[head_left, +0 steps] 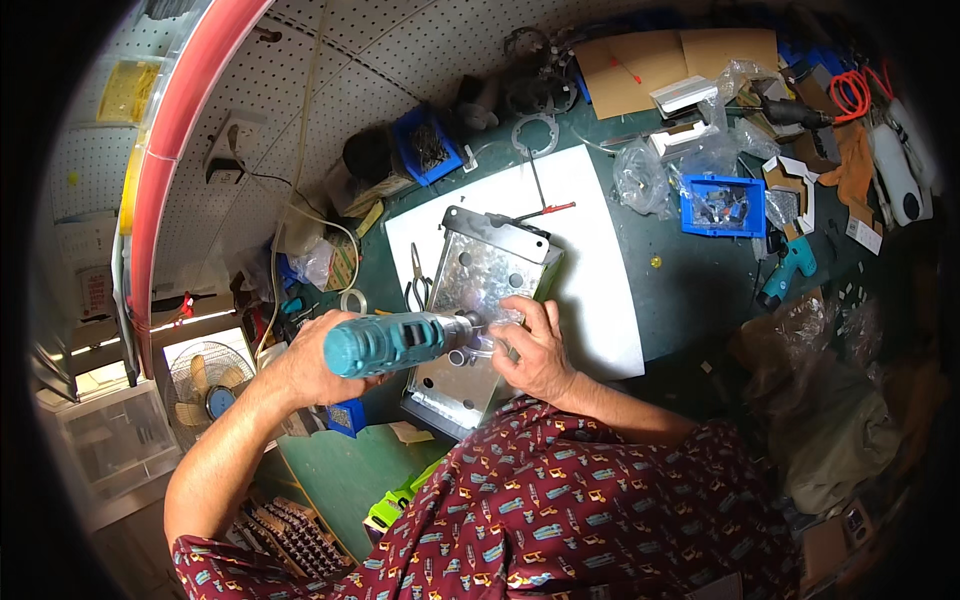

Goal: The person uses a cordless drill to fasten screws into a metal chassis, then places the chassis into a green box. The person then picks up a black power adapter and places it into a cardboard box.

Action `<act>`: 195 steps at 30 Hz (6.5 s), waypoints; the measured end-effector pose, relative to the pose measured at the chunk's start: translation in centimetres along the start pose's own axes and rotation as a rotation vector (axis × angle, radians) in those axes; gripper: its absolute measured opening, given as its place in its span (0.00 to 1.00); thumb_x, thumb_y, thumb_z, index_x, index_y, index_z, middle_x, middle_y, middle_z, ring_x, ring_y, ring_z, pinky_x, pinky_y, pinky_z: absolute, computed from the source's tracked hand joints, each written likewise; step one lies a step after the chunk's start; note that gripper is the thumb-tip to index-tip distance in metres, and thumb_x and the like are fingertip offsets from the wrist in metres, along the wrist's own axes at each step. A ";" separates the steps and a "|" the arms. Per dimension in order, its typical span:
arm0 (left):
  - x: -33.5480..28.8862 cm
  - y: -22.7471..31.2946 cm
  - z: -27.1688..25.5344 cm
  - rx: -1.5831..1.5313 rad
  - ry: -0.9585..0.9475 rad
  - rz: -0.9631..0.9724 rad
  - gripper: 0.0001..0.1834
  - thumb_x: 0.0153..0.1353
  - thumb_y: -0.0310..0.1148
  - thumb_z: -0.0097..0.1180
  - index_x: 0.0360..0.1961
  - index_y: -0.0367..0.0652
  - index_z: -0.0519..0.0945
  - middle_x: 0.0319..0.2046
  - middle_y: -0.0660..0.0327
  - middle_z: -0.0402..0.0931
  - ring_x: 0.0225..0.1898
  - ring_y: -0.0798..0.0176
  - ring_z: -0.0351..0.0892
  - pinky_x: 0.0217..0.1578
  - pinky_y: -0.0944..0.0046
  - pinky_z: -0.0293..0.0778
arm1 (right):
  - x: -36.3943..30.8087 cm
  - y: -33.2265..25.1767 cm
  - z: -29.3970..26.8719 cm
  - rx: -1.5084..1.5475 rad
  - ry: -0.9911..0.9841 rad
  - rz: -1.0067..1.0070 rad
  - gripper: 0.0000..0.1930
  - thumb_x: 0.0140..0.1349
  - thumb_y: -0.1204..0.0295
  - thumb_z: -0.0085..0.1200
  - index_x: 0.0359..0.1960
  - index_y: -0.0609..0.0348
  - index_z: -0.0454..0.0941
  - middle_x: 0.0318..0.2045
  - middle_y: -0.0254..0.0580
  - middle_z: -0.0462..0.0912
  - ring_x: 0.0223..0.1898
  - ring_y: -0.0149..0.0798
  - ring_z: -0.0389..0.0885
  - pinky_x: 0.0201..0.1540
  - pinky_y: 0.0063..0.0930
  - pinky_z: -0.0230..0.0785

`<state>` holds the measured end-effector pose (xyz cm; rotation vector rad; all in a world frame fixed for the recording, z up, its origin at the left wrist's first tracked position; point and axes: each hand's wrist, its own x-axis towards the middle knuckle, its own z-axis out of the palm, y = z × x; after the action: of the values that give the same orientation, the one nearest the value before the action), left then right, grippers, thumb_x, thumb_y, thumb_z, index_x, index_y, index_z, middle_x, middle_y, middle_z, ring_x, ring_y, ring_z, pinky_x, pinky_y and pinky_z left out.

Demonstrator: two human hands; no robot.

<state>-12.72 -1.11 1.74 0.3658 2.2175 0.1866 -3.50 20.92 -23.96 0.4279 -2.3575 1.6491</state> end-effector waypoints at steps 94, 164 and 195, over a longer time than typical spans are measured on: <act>-3.9 0.2 8.6 -0.716 0.305 -0.134 0.16 0.60 0.26 0.70 0.50 0.37 0.86 0.37 0.56 0.89 0.38 0.67 0.85 0.46 0.62 0.82 | 4.9 -1.7 -1.1 -0.261 -0.296 -0.095 0.11 0.56 0.65 0.72 0.40 0.52 0.90 0.65 0.34 0.76 0.68 0.43 0.65 0.65 0.58 0.48; -4.5 -1.3 5.1 -0.121 0.083 -0.093 0.19 0.46 0.38 0.75 0.40 0.45 0.87 0.34 0.49 0.88 0.42 0.42 0.89 0.47 0.46 0.84 | 5.8 -1.2 -1.7 -0.009 -0.078 -0.058 0.08 0.70 0.76 0.57 0.49 0.58 0.80 0.45 0.35 0.88 0.47 0.35 0.83 0.51 0.35 0.66; -8.3 -4.5 15.0 -0.848 0.557 -0.123 0.17 0.58 0.34 0.73 0.45 0.35 0.86 0.34 0.50 0.89 0.36 0.59 0.90 0.43 0.59 0.83 | 4.8 -4.7 0.4 -0.315 -0.652 -0.257 0.11 0.65 0.67 0.66 0.30 0.62 0.81 0.28 0.46 0.81 0.33 0.48 0.86 0.34 0.43 0.81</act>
<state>3.07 -7.96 -2.61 -0.3303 2.4233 1.2277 -6.25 18.54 -18.31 1.2946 -2.7740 1.0984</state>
